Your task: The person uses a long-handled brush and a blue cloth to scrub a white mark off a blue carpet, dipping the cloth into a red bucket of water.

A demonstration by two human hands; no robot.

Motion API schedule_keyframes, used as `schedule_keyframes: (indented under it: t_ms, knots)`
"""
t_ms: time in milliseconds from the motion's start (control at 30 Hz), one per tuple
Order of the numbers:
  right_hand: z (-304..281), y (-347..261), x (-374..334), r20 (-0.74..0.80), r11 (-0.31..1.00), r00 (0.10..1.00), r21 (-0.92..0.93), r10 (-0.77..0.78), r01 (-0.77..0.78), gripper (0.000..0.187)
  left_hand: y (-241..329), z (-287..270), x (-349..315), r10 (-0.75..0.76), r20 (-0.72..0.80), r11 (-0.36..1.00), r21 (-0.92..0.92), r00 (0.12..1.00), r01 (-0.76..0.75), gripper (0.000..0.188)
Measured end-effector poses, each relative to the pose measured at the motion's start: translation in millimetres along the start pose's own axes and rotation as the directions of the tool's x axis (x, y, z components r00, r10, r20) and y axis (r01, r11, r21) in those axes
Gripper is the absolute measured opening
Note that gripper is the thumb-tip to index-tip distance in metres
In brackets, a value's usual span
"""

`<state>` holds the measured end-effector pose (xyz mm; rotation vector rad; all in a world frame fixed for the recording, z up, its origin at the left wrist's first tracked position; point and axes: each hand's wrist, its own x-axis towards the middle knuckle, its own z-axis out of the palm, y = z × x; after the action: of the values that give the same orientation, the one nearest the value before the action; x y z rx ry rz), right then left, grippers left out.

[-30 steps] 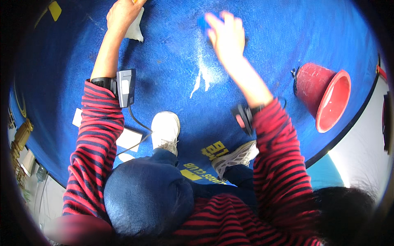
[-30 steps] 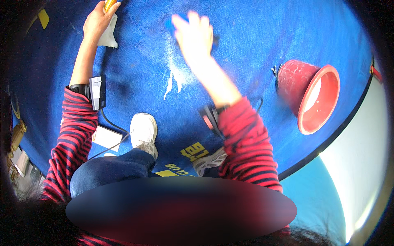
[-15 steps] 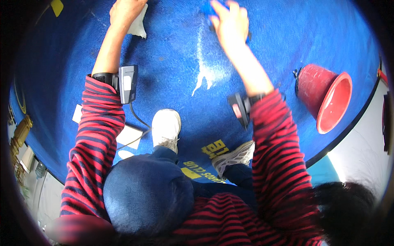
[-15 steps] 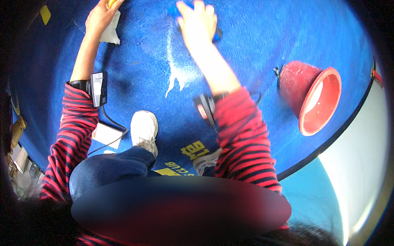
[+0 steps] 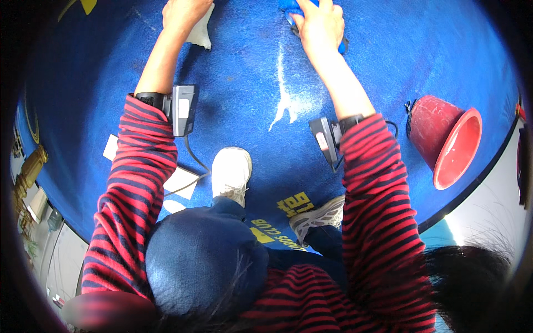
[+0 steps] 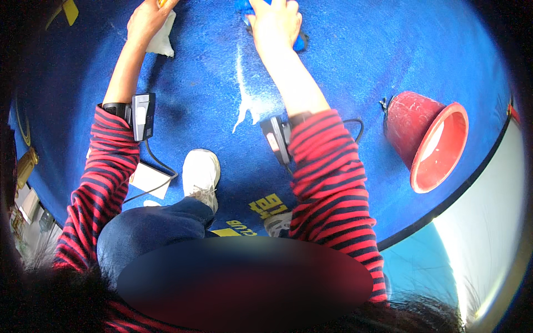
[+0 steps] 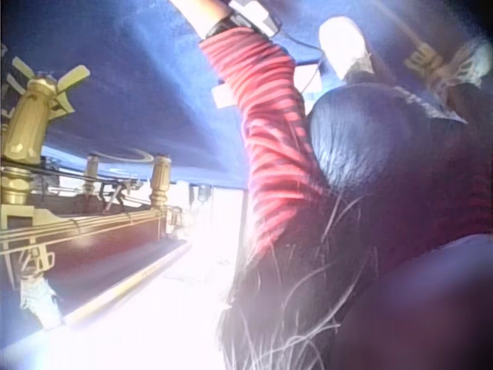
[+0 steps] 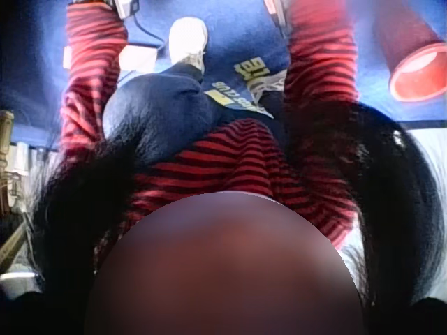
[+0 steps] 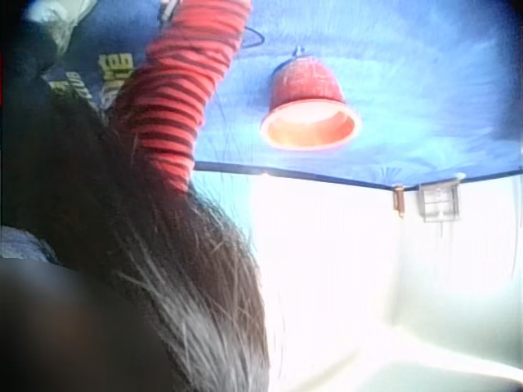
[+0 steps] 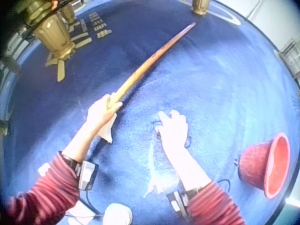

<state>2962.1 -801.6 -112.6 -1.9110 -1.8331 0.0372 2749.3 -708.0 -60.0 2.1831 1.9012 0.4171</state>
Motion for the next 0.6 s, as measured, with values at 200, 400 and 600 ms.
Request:
schedule_keyframes:
  t_ms: [200,400,600]
  knots:
    - [-55.7,-13.3,-121.2,0.366,0.981,0.910,0.107,-0.193,0.165,0.045,-1.8,0.9,-7.8,0.423,-0.099,0.878,0.290,0.901,-0.380,0.039]
    - [-3.4,-0.6,-32.2,0.054,0.987,0.986,0.021,-0.158,0.157,0.048,-1.1,12.6,1.3,0.140,-0.131,0.985,0.121,0.981,-0.124,0.038]
    - [-10.7,-12.2,-22.1,0.036,0.998,0.998,0.042,-0.045,0.043,0.040,4.4,7.8,-2.6,0.020,-0.056,1.000,0.020,0.998,-0.019,0.038]
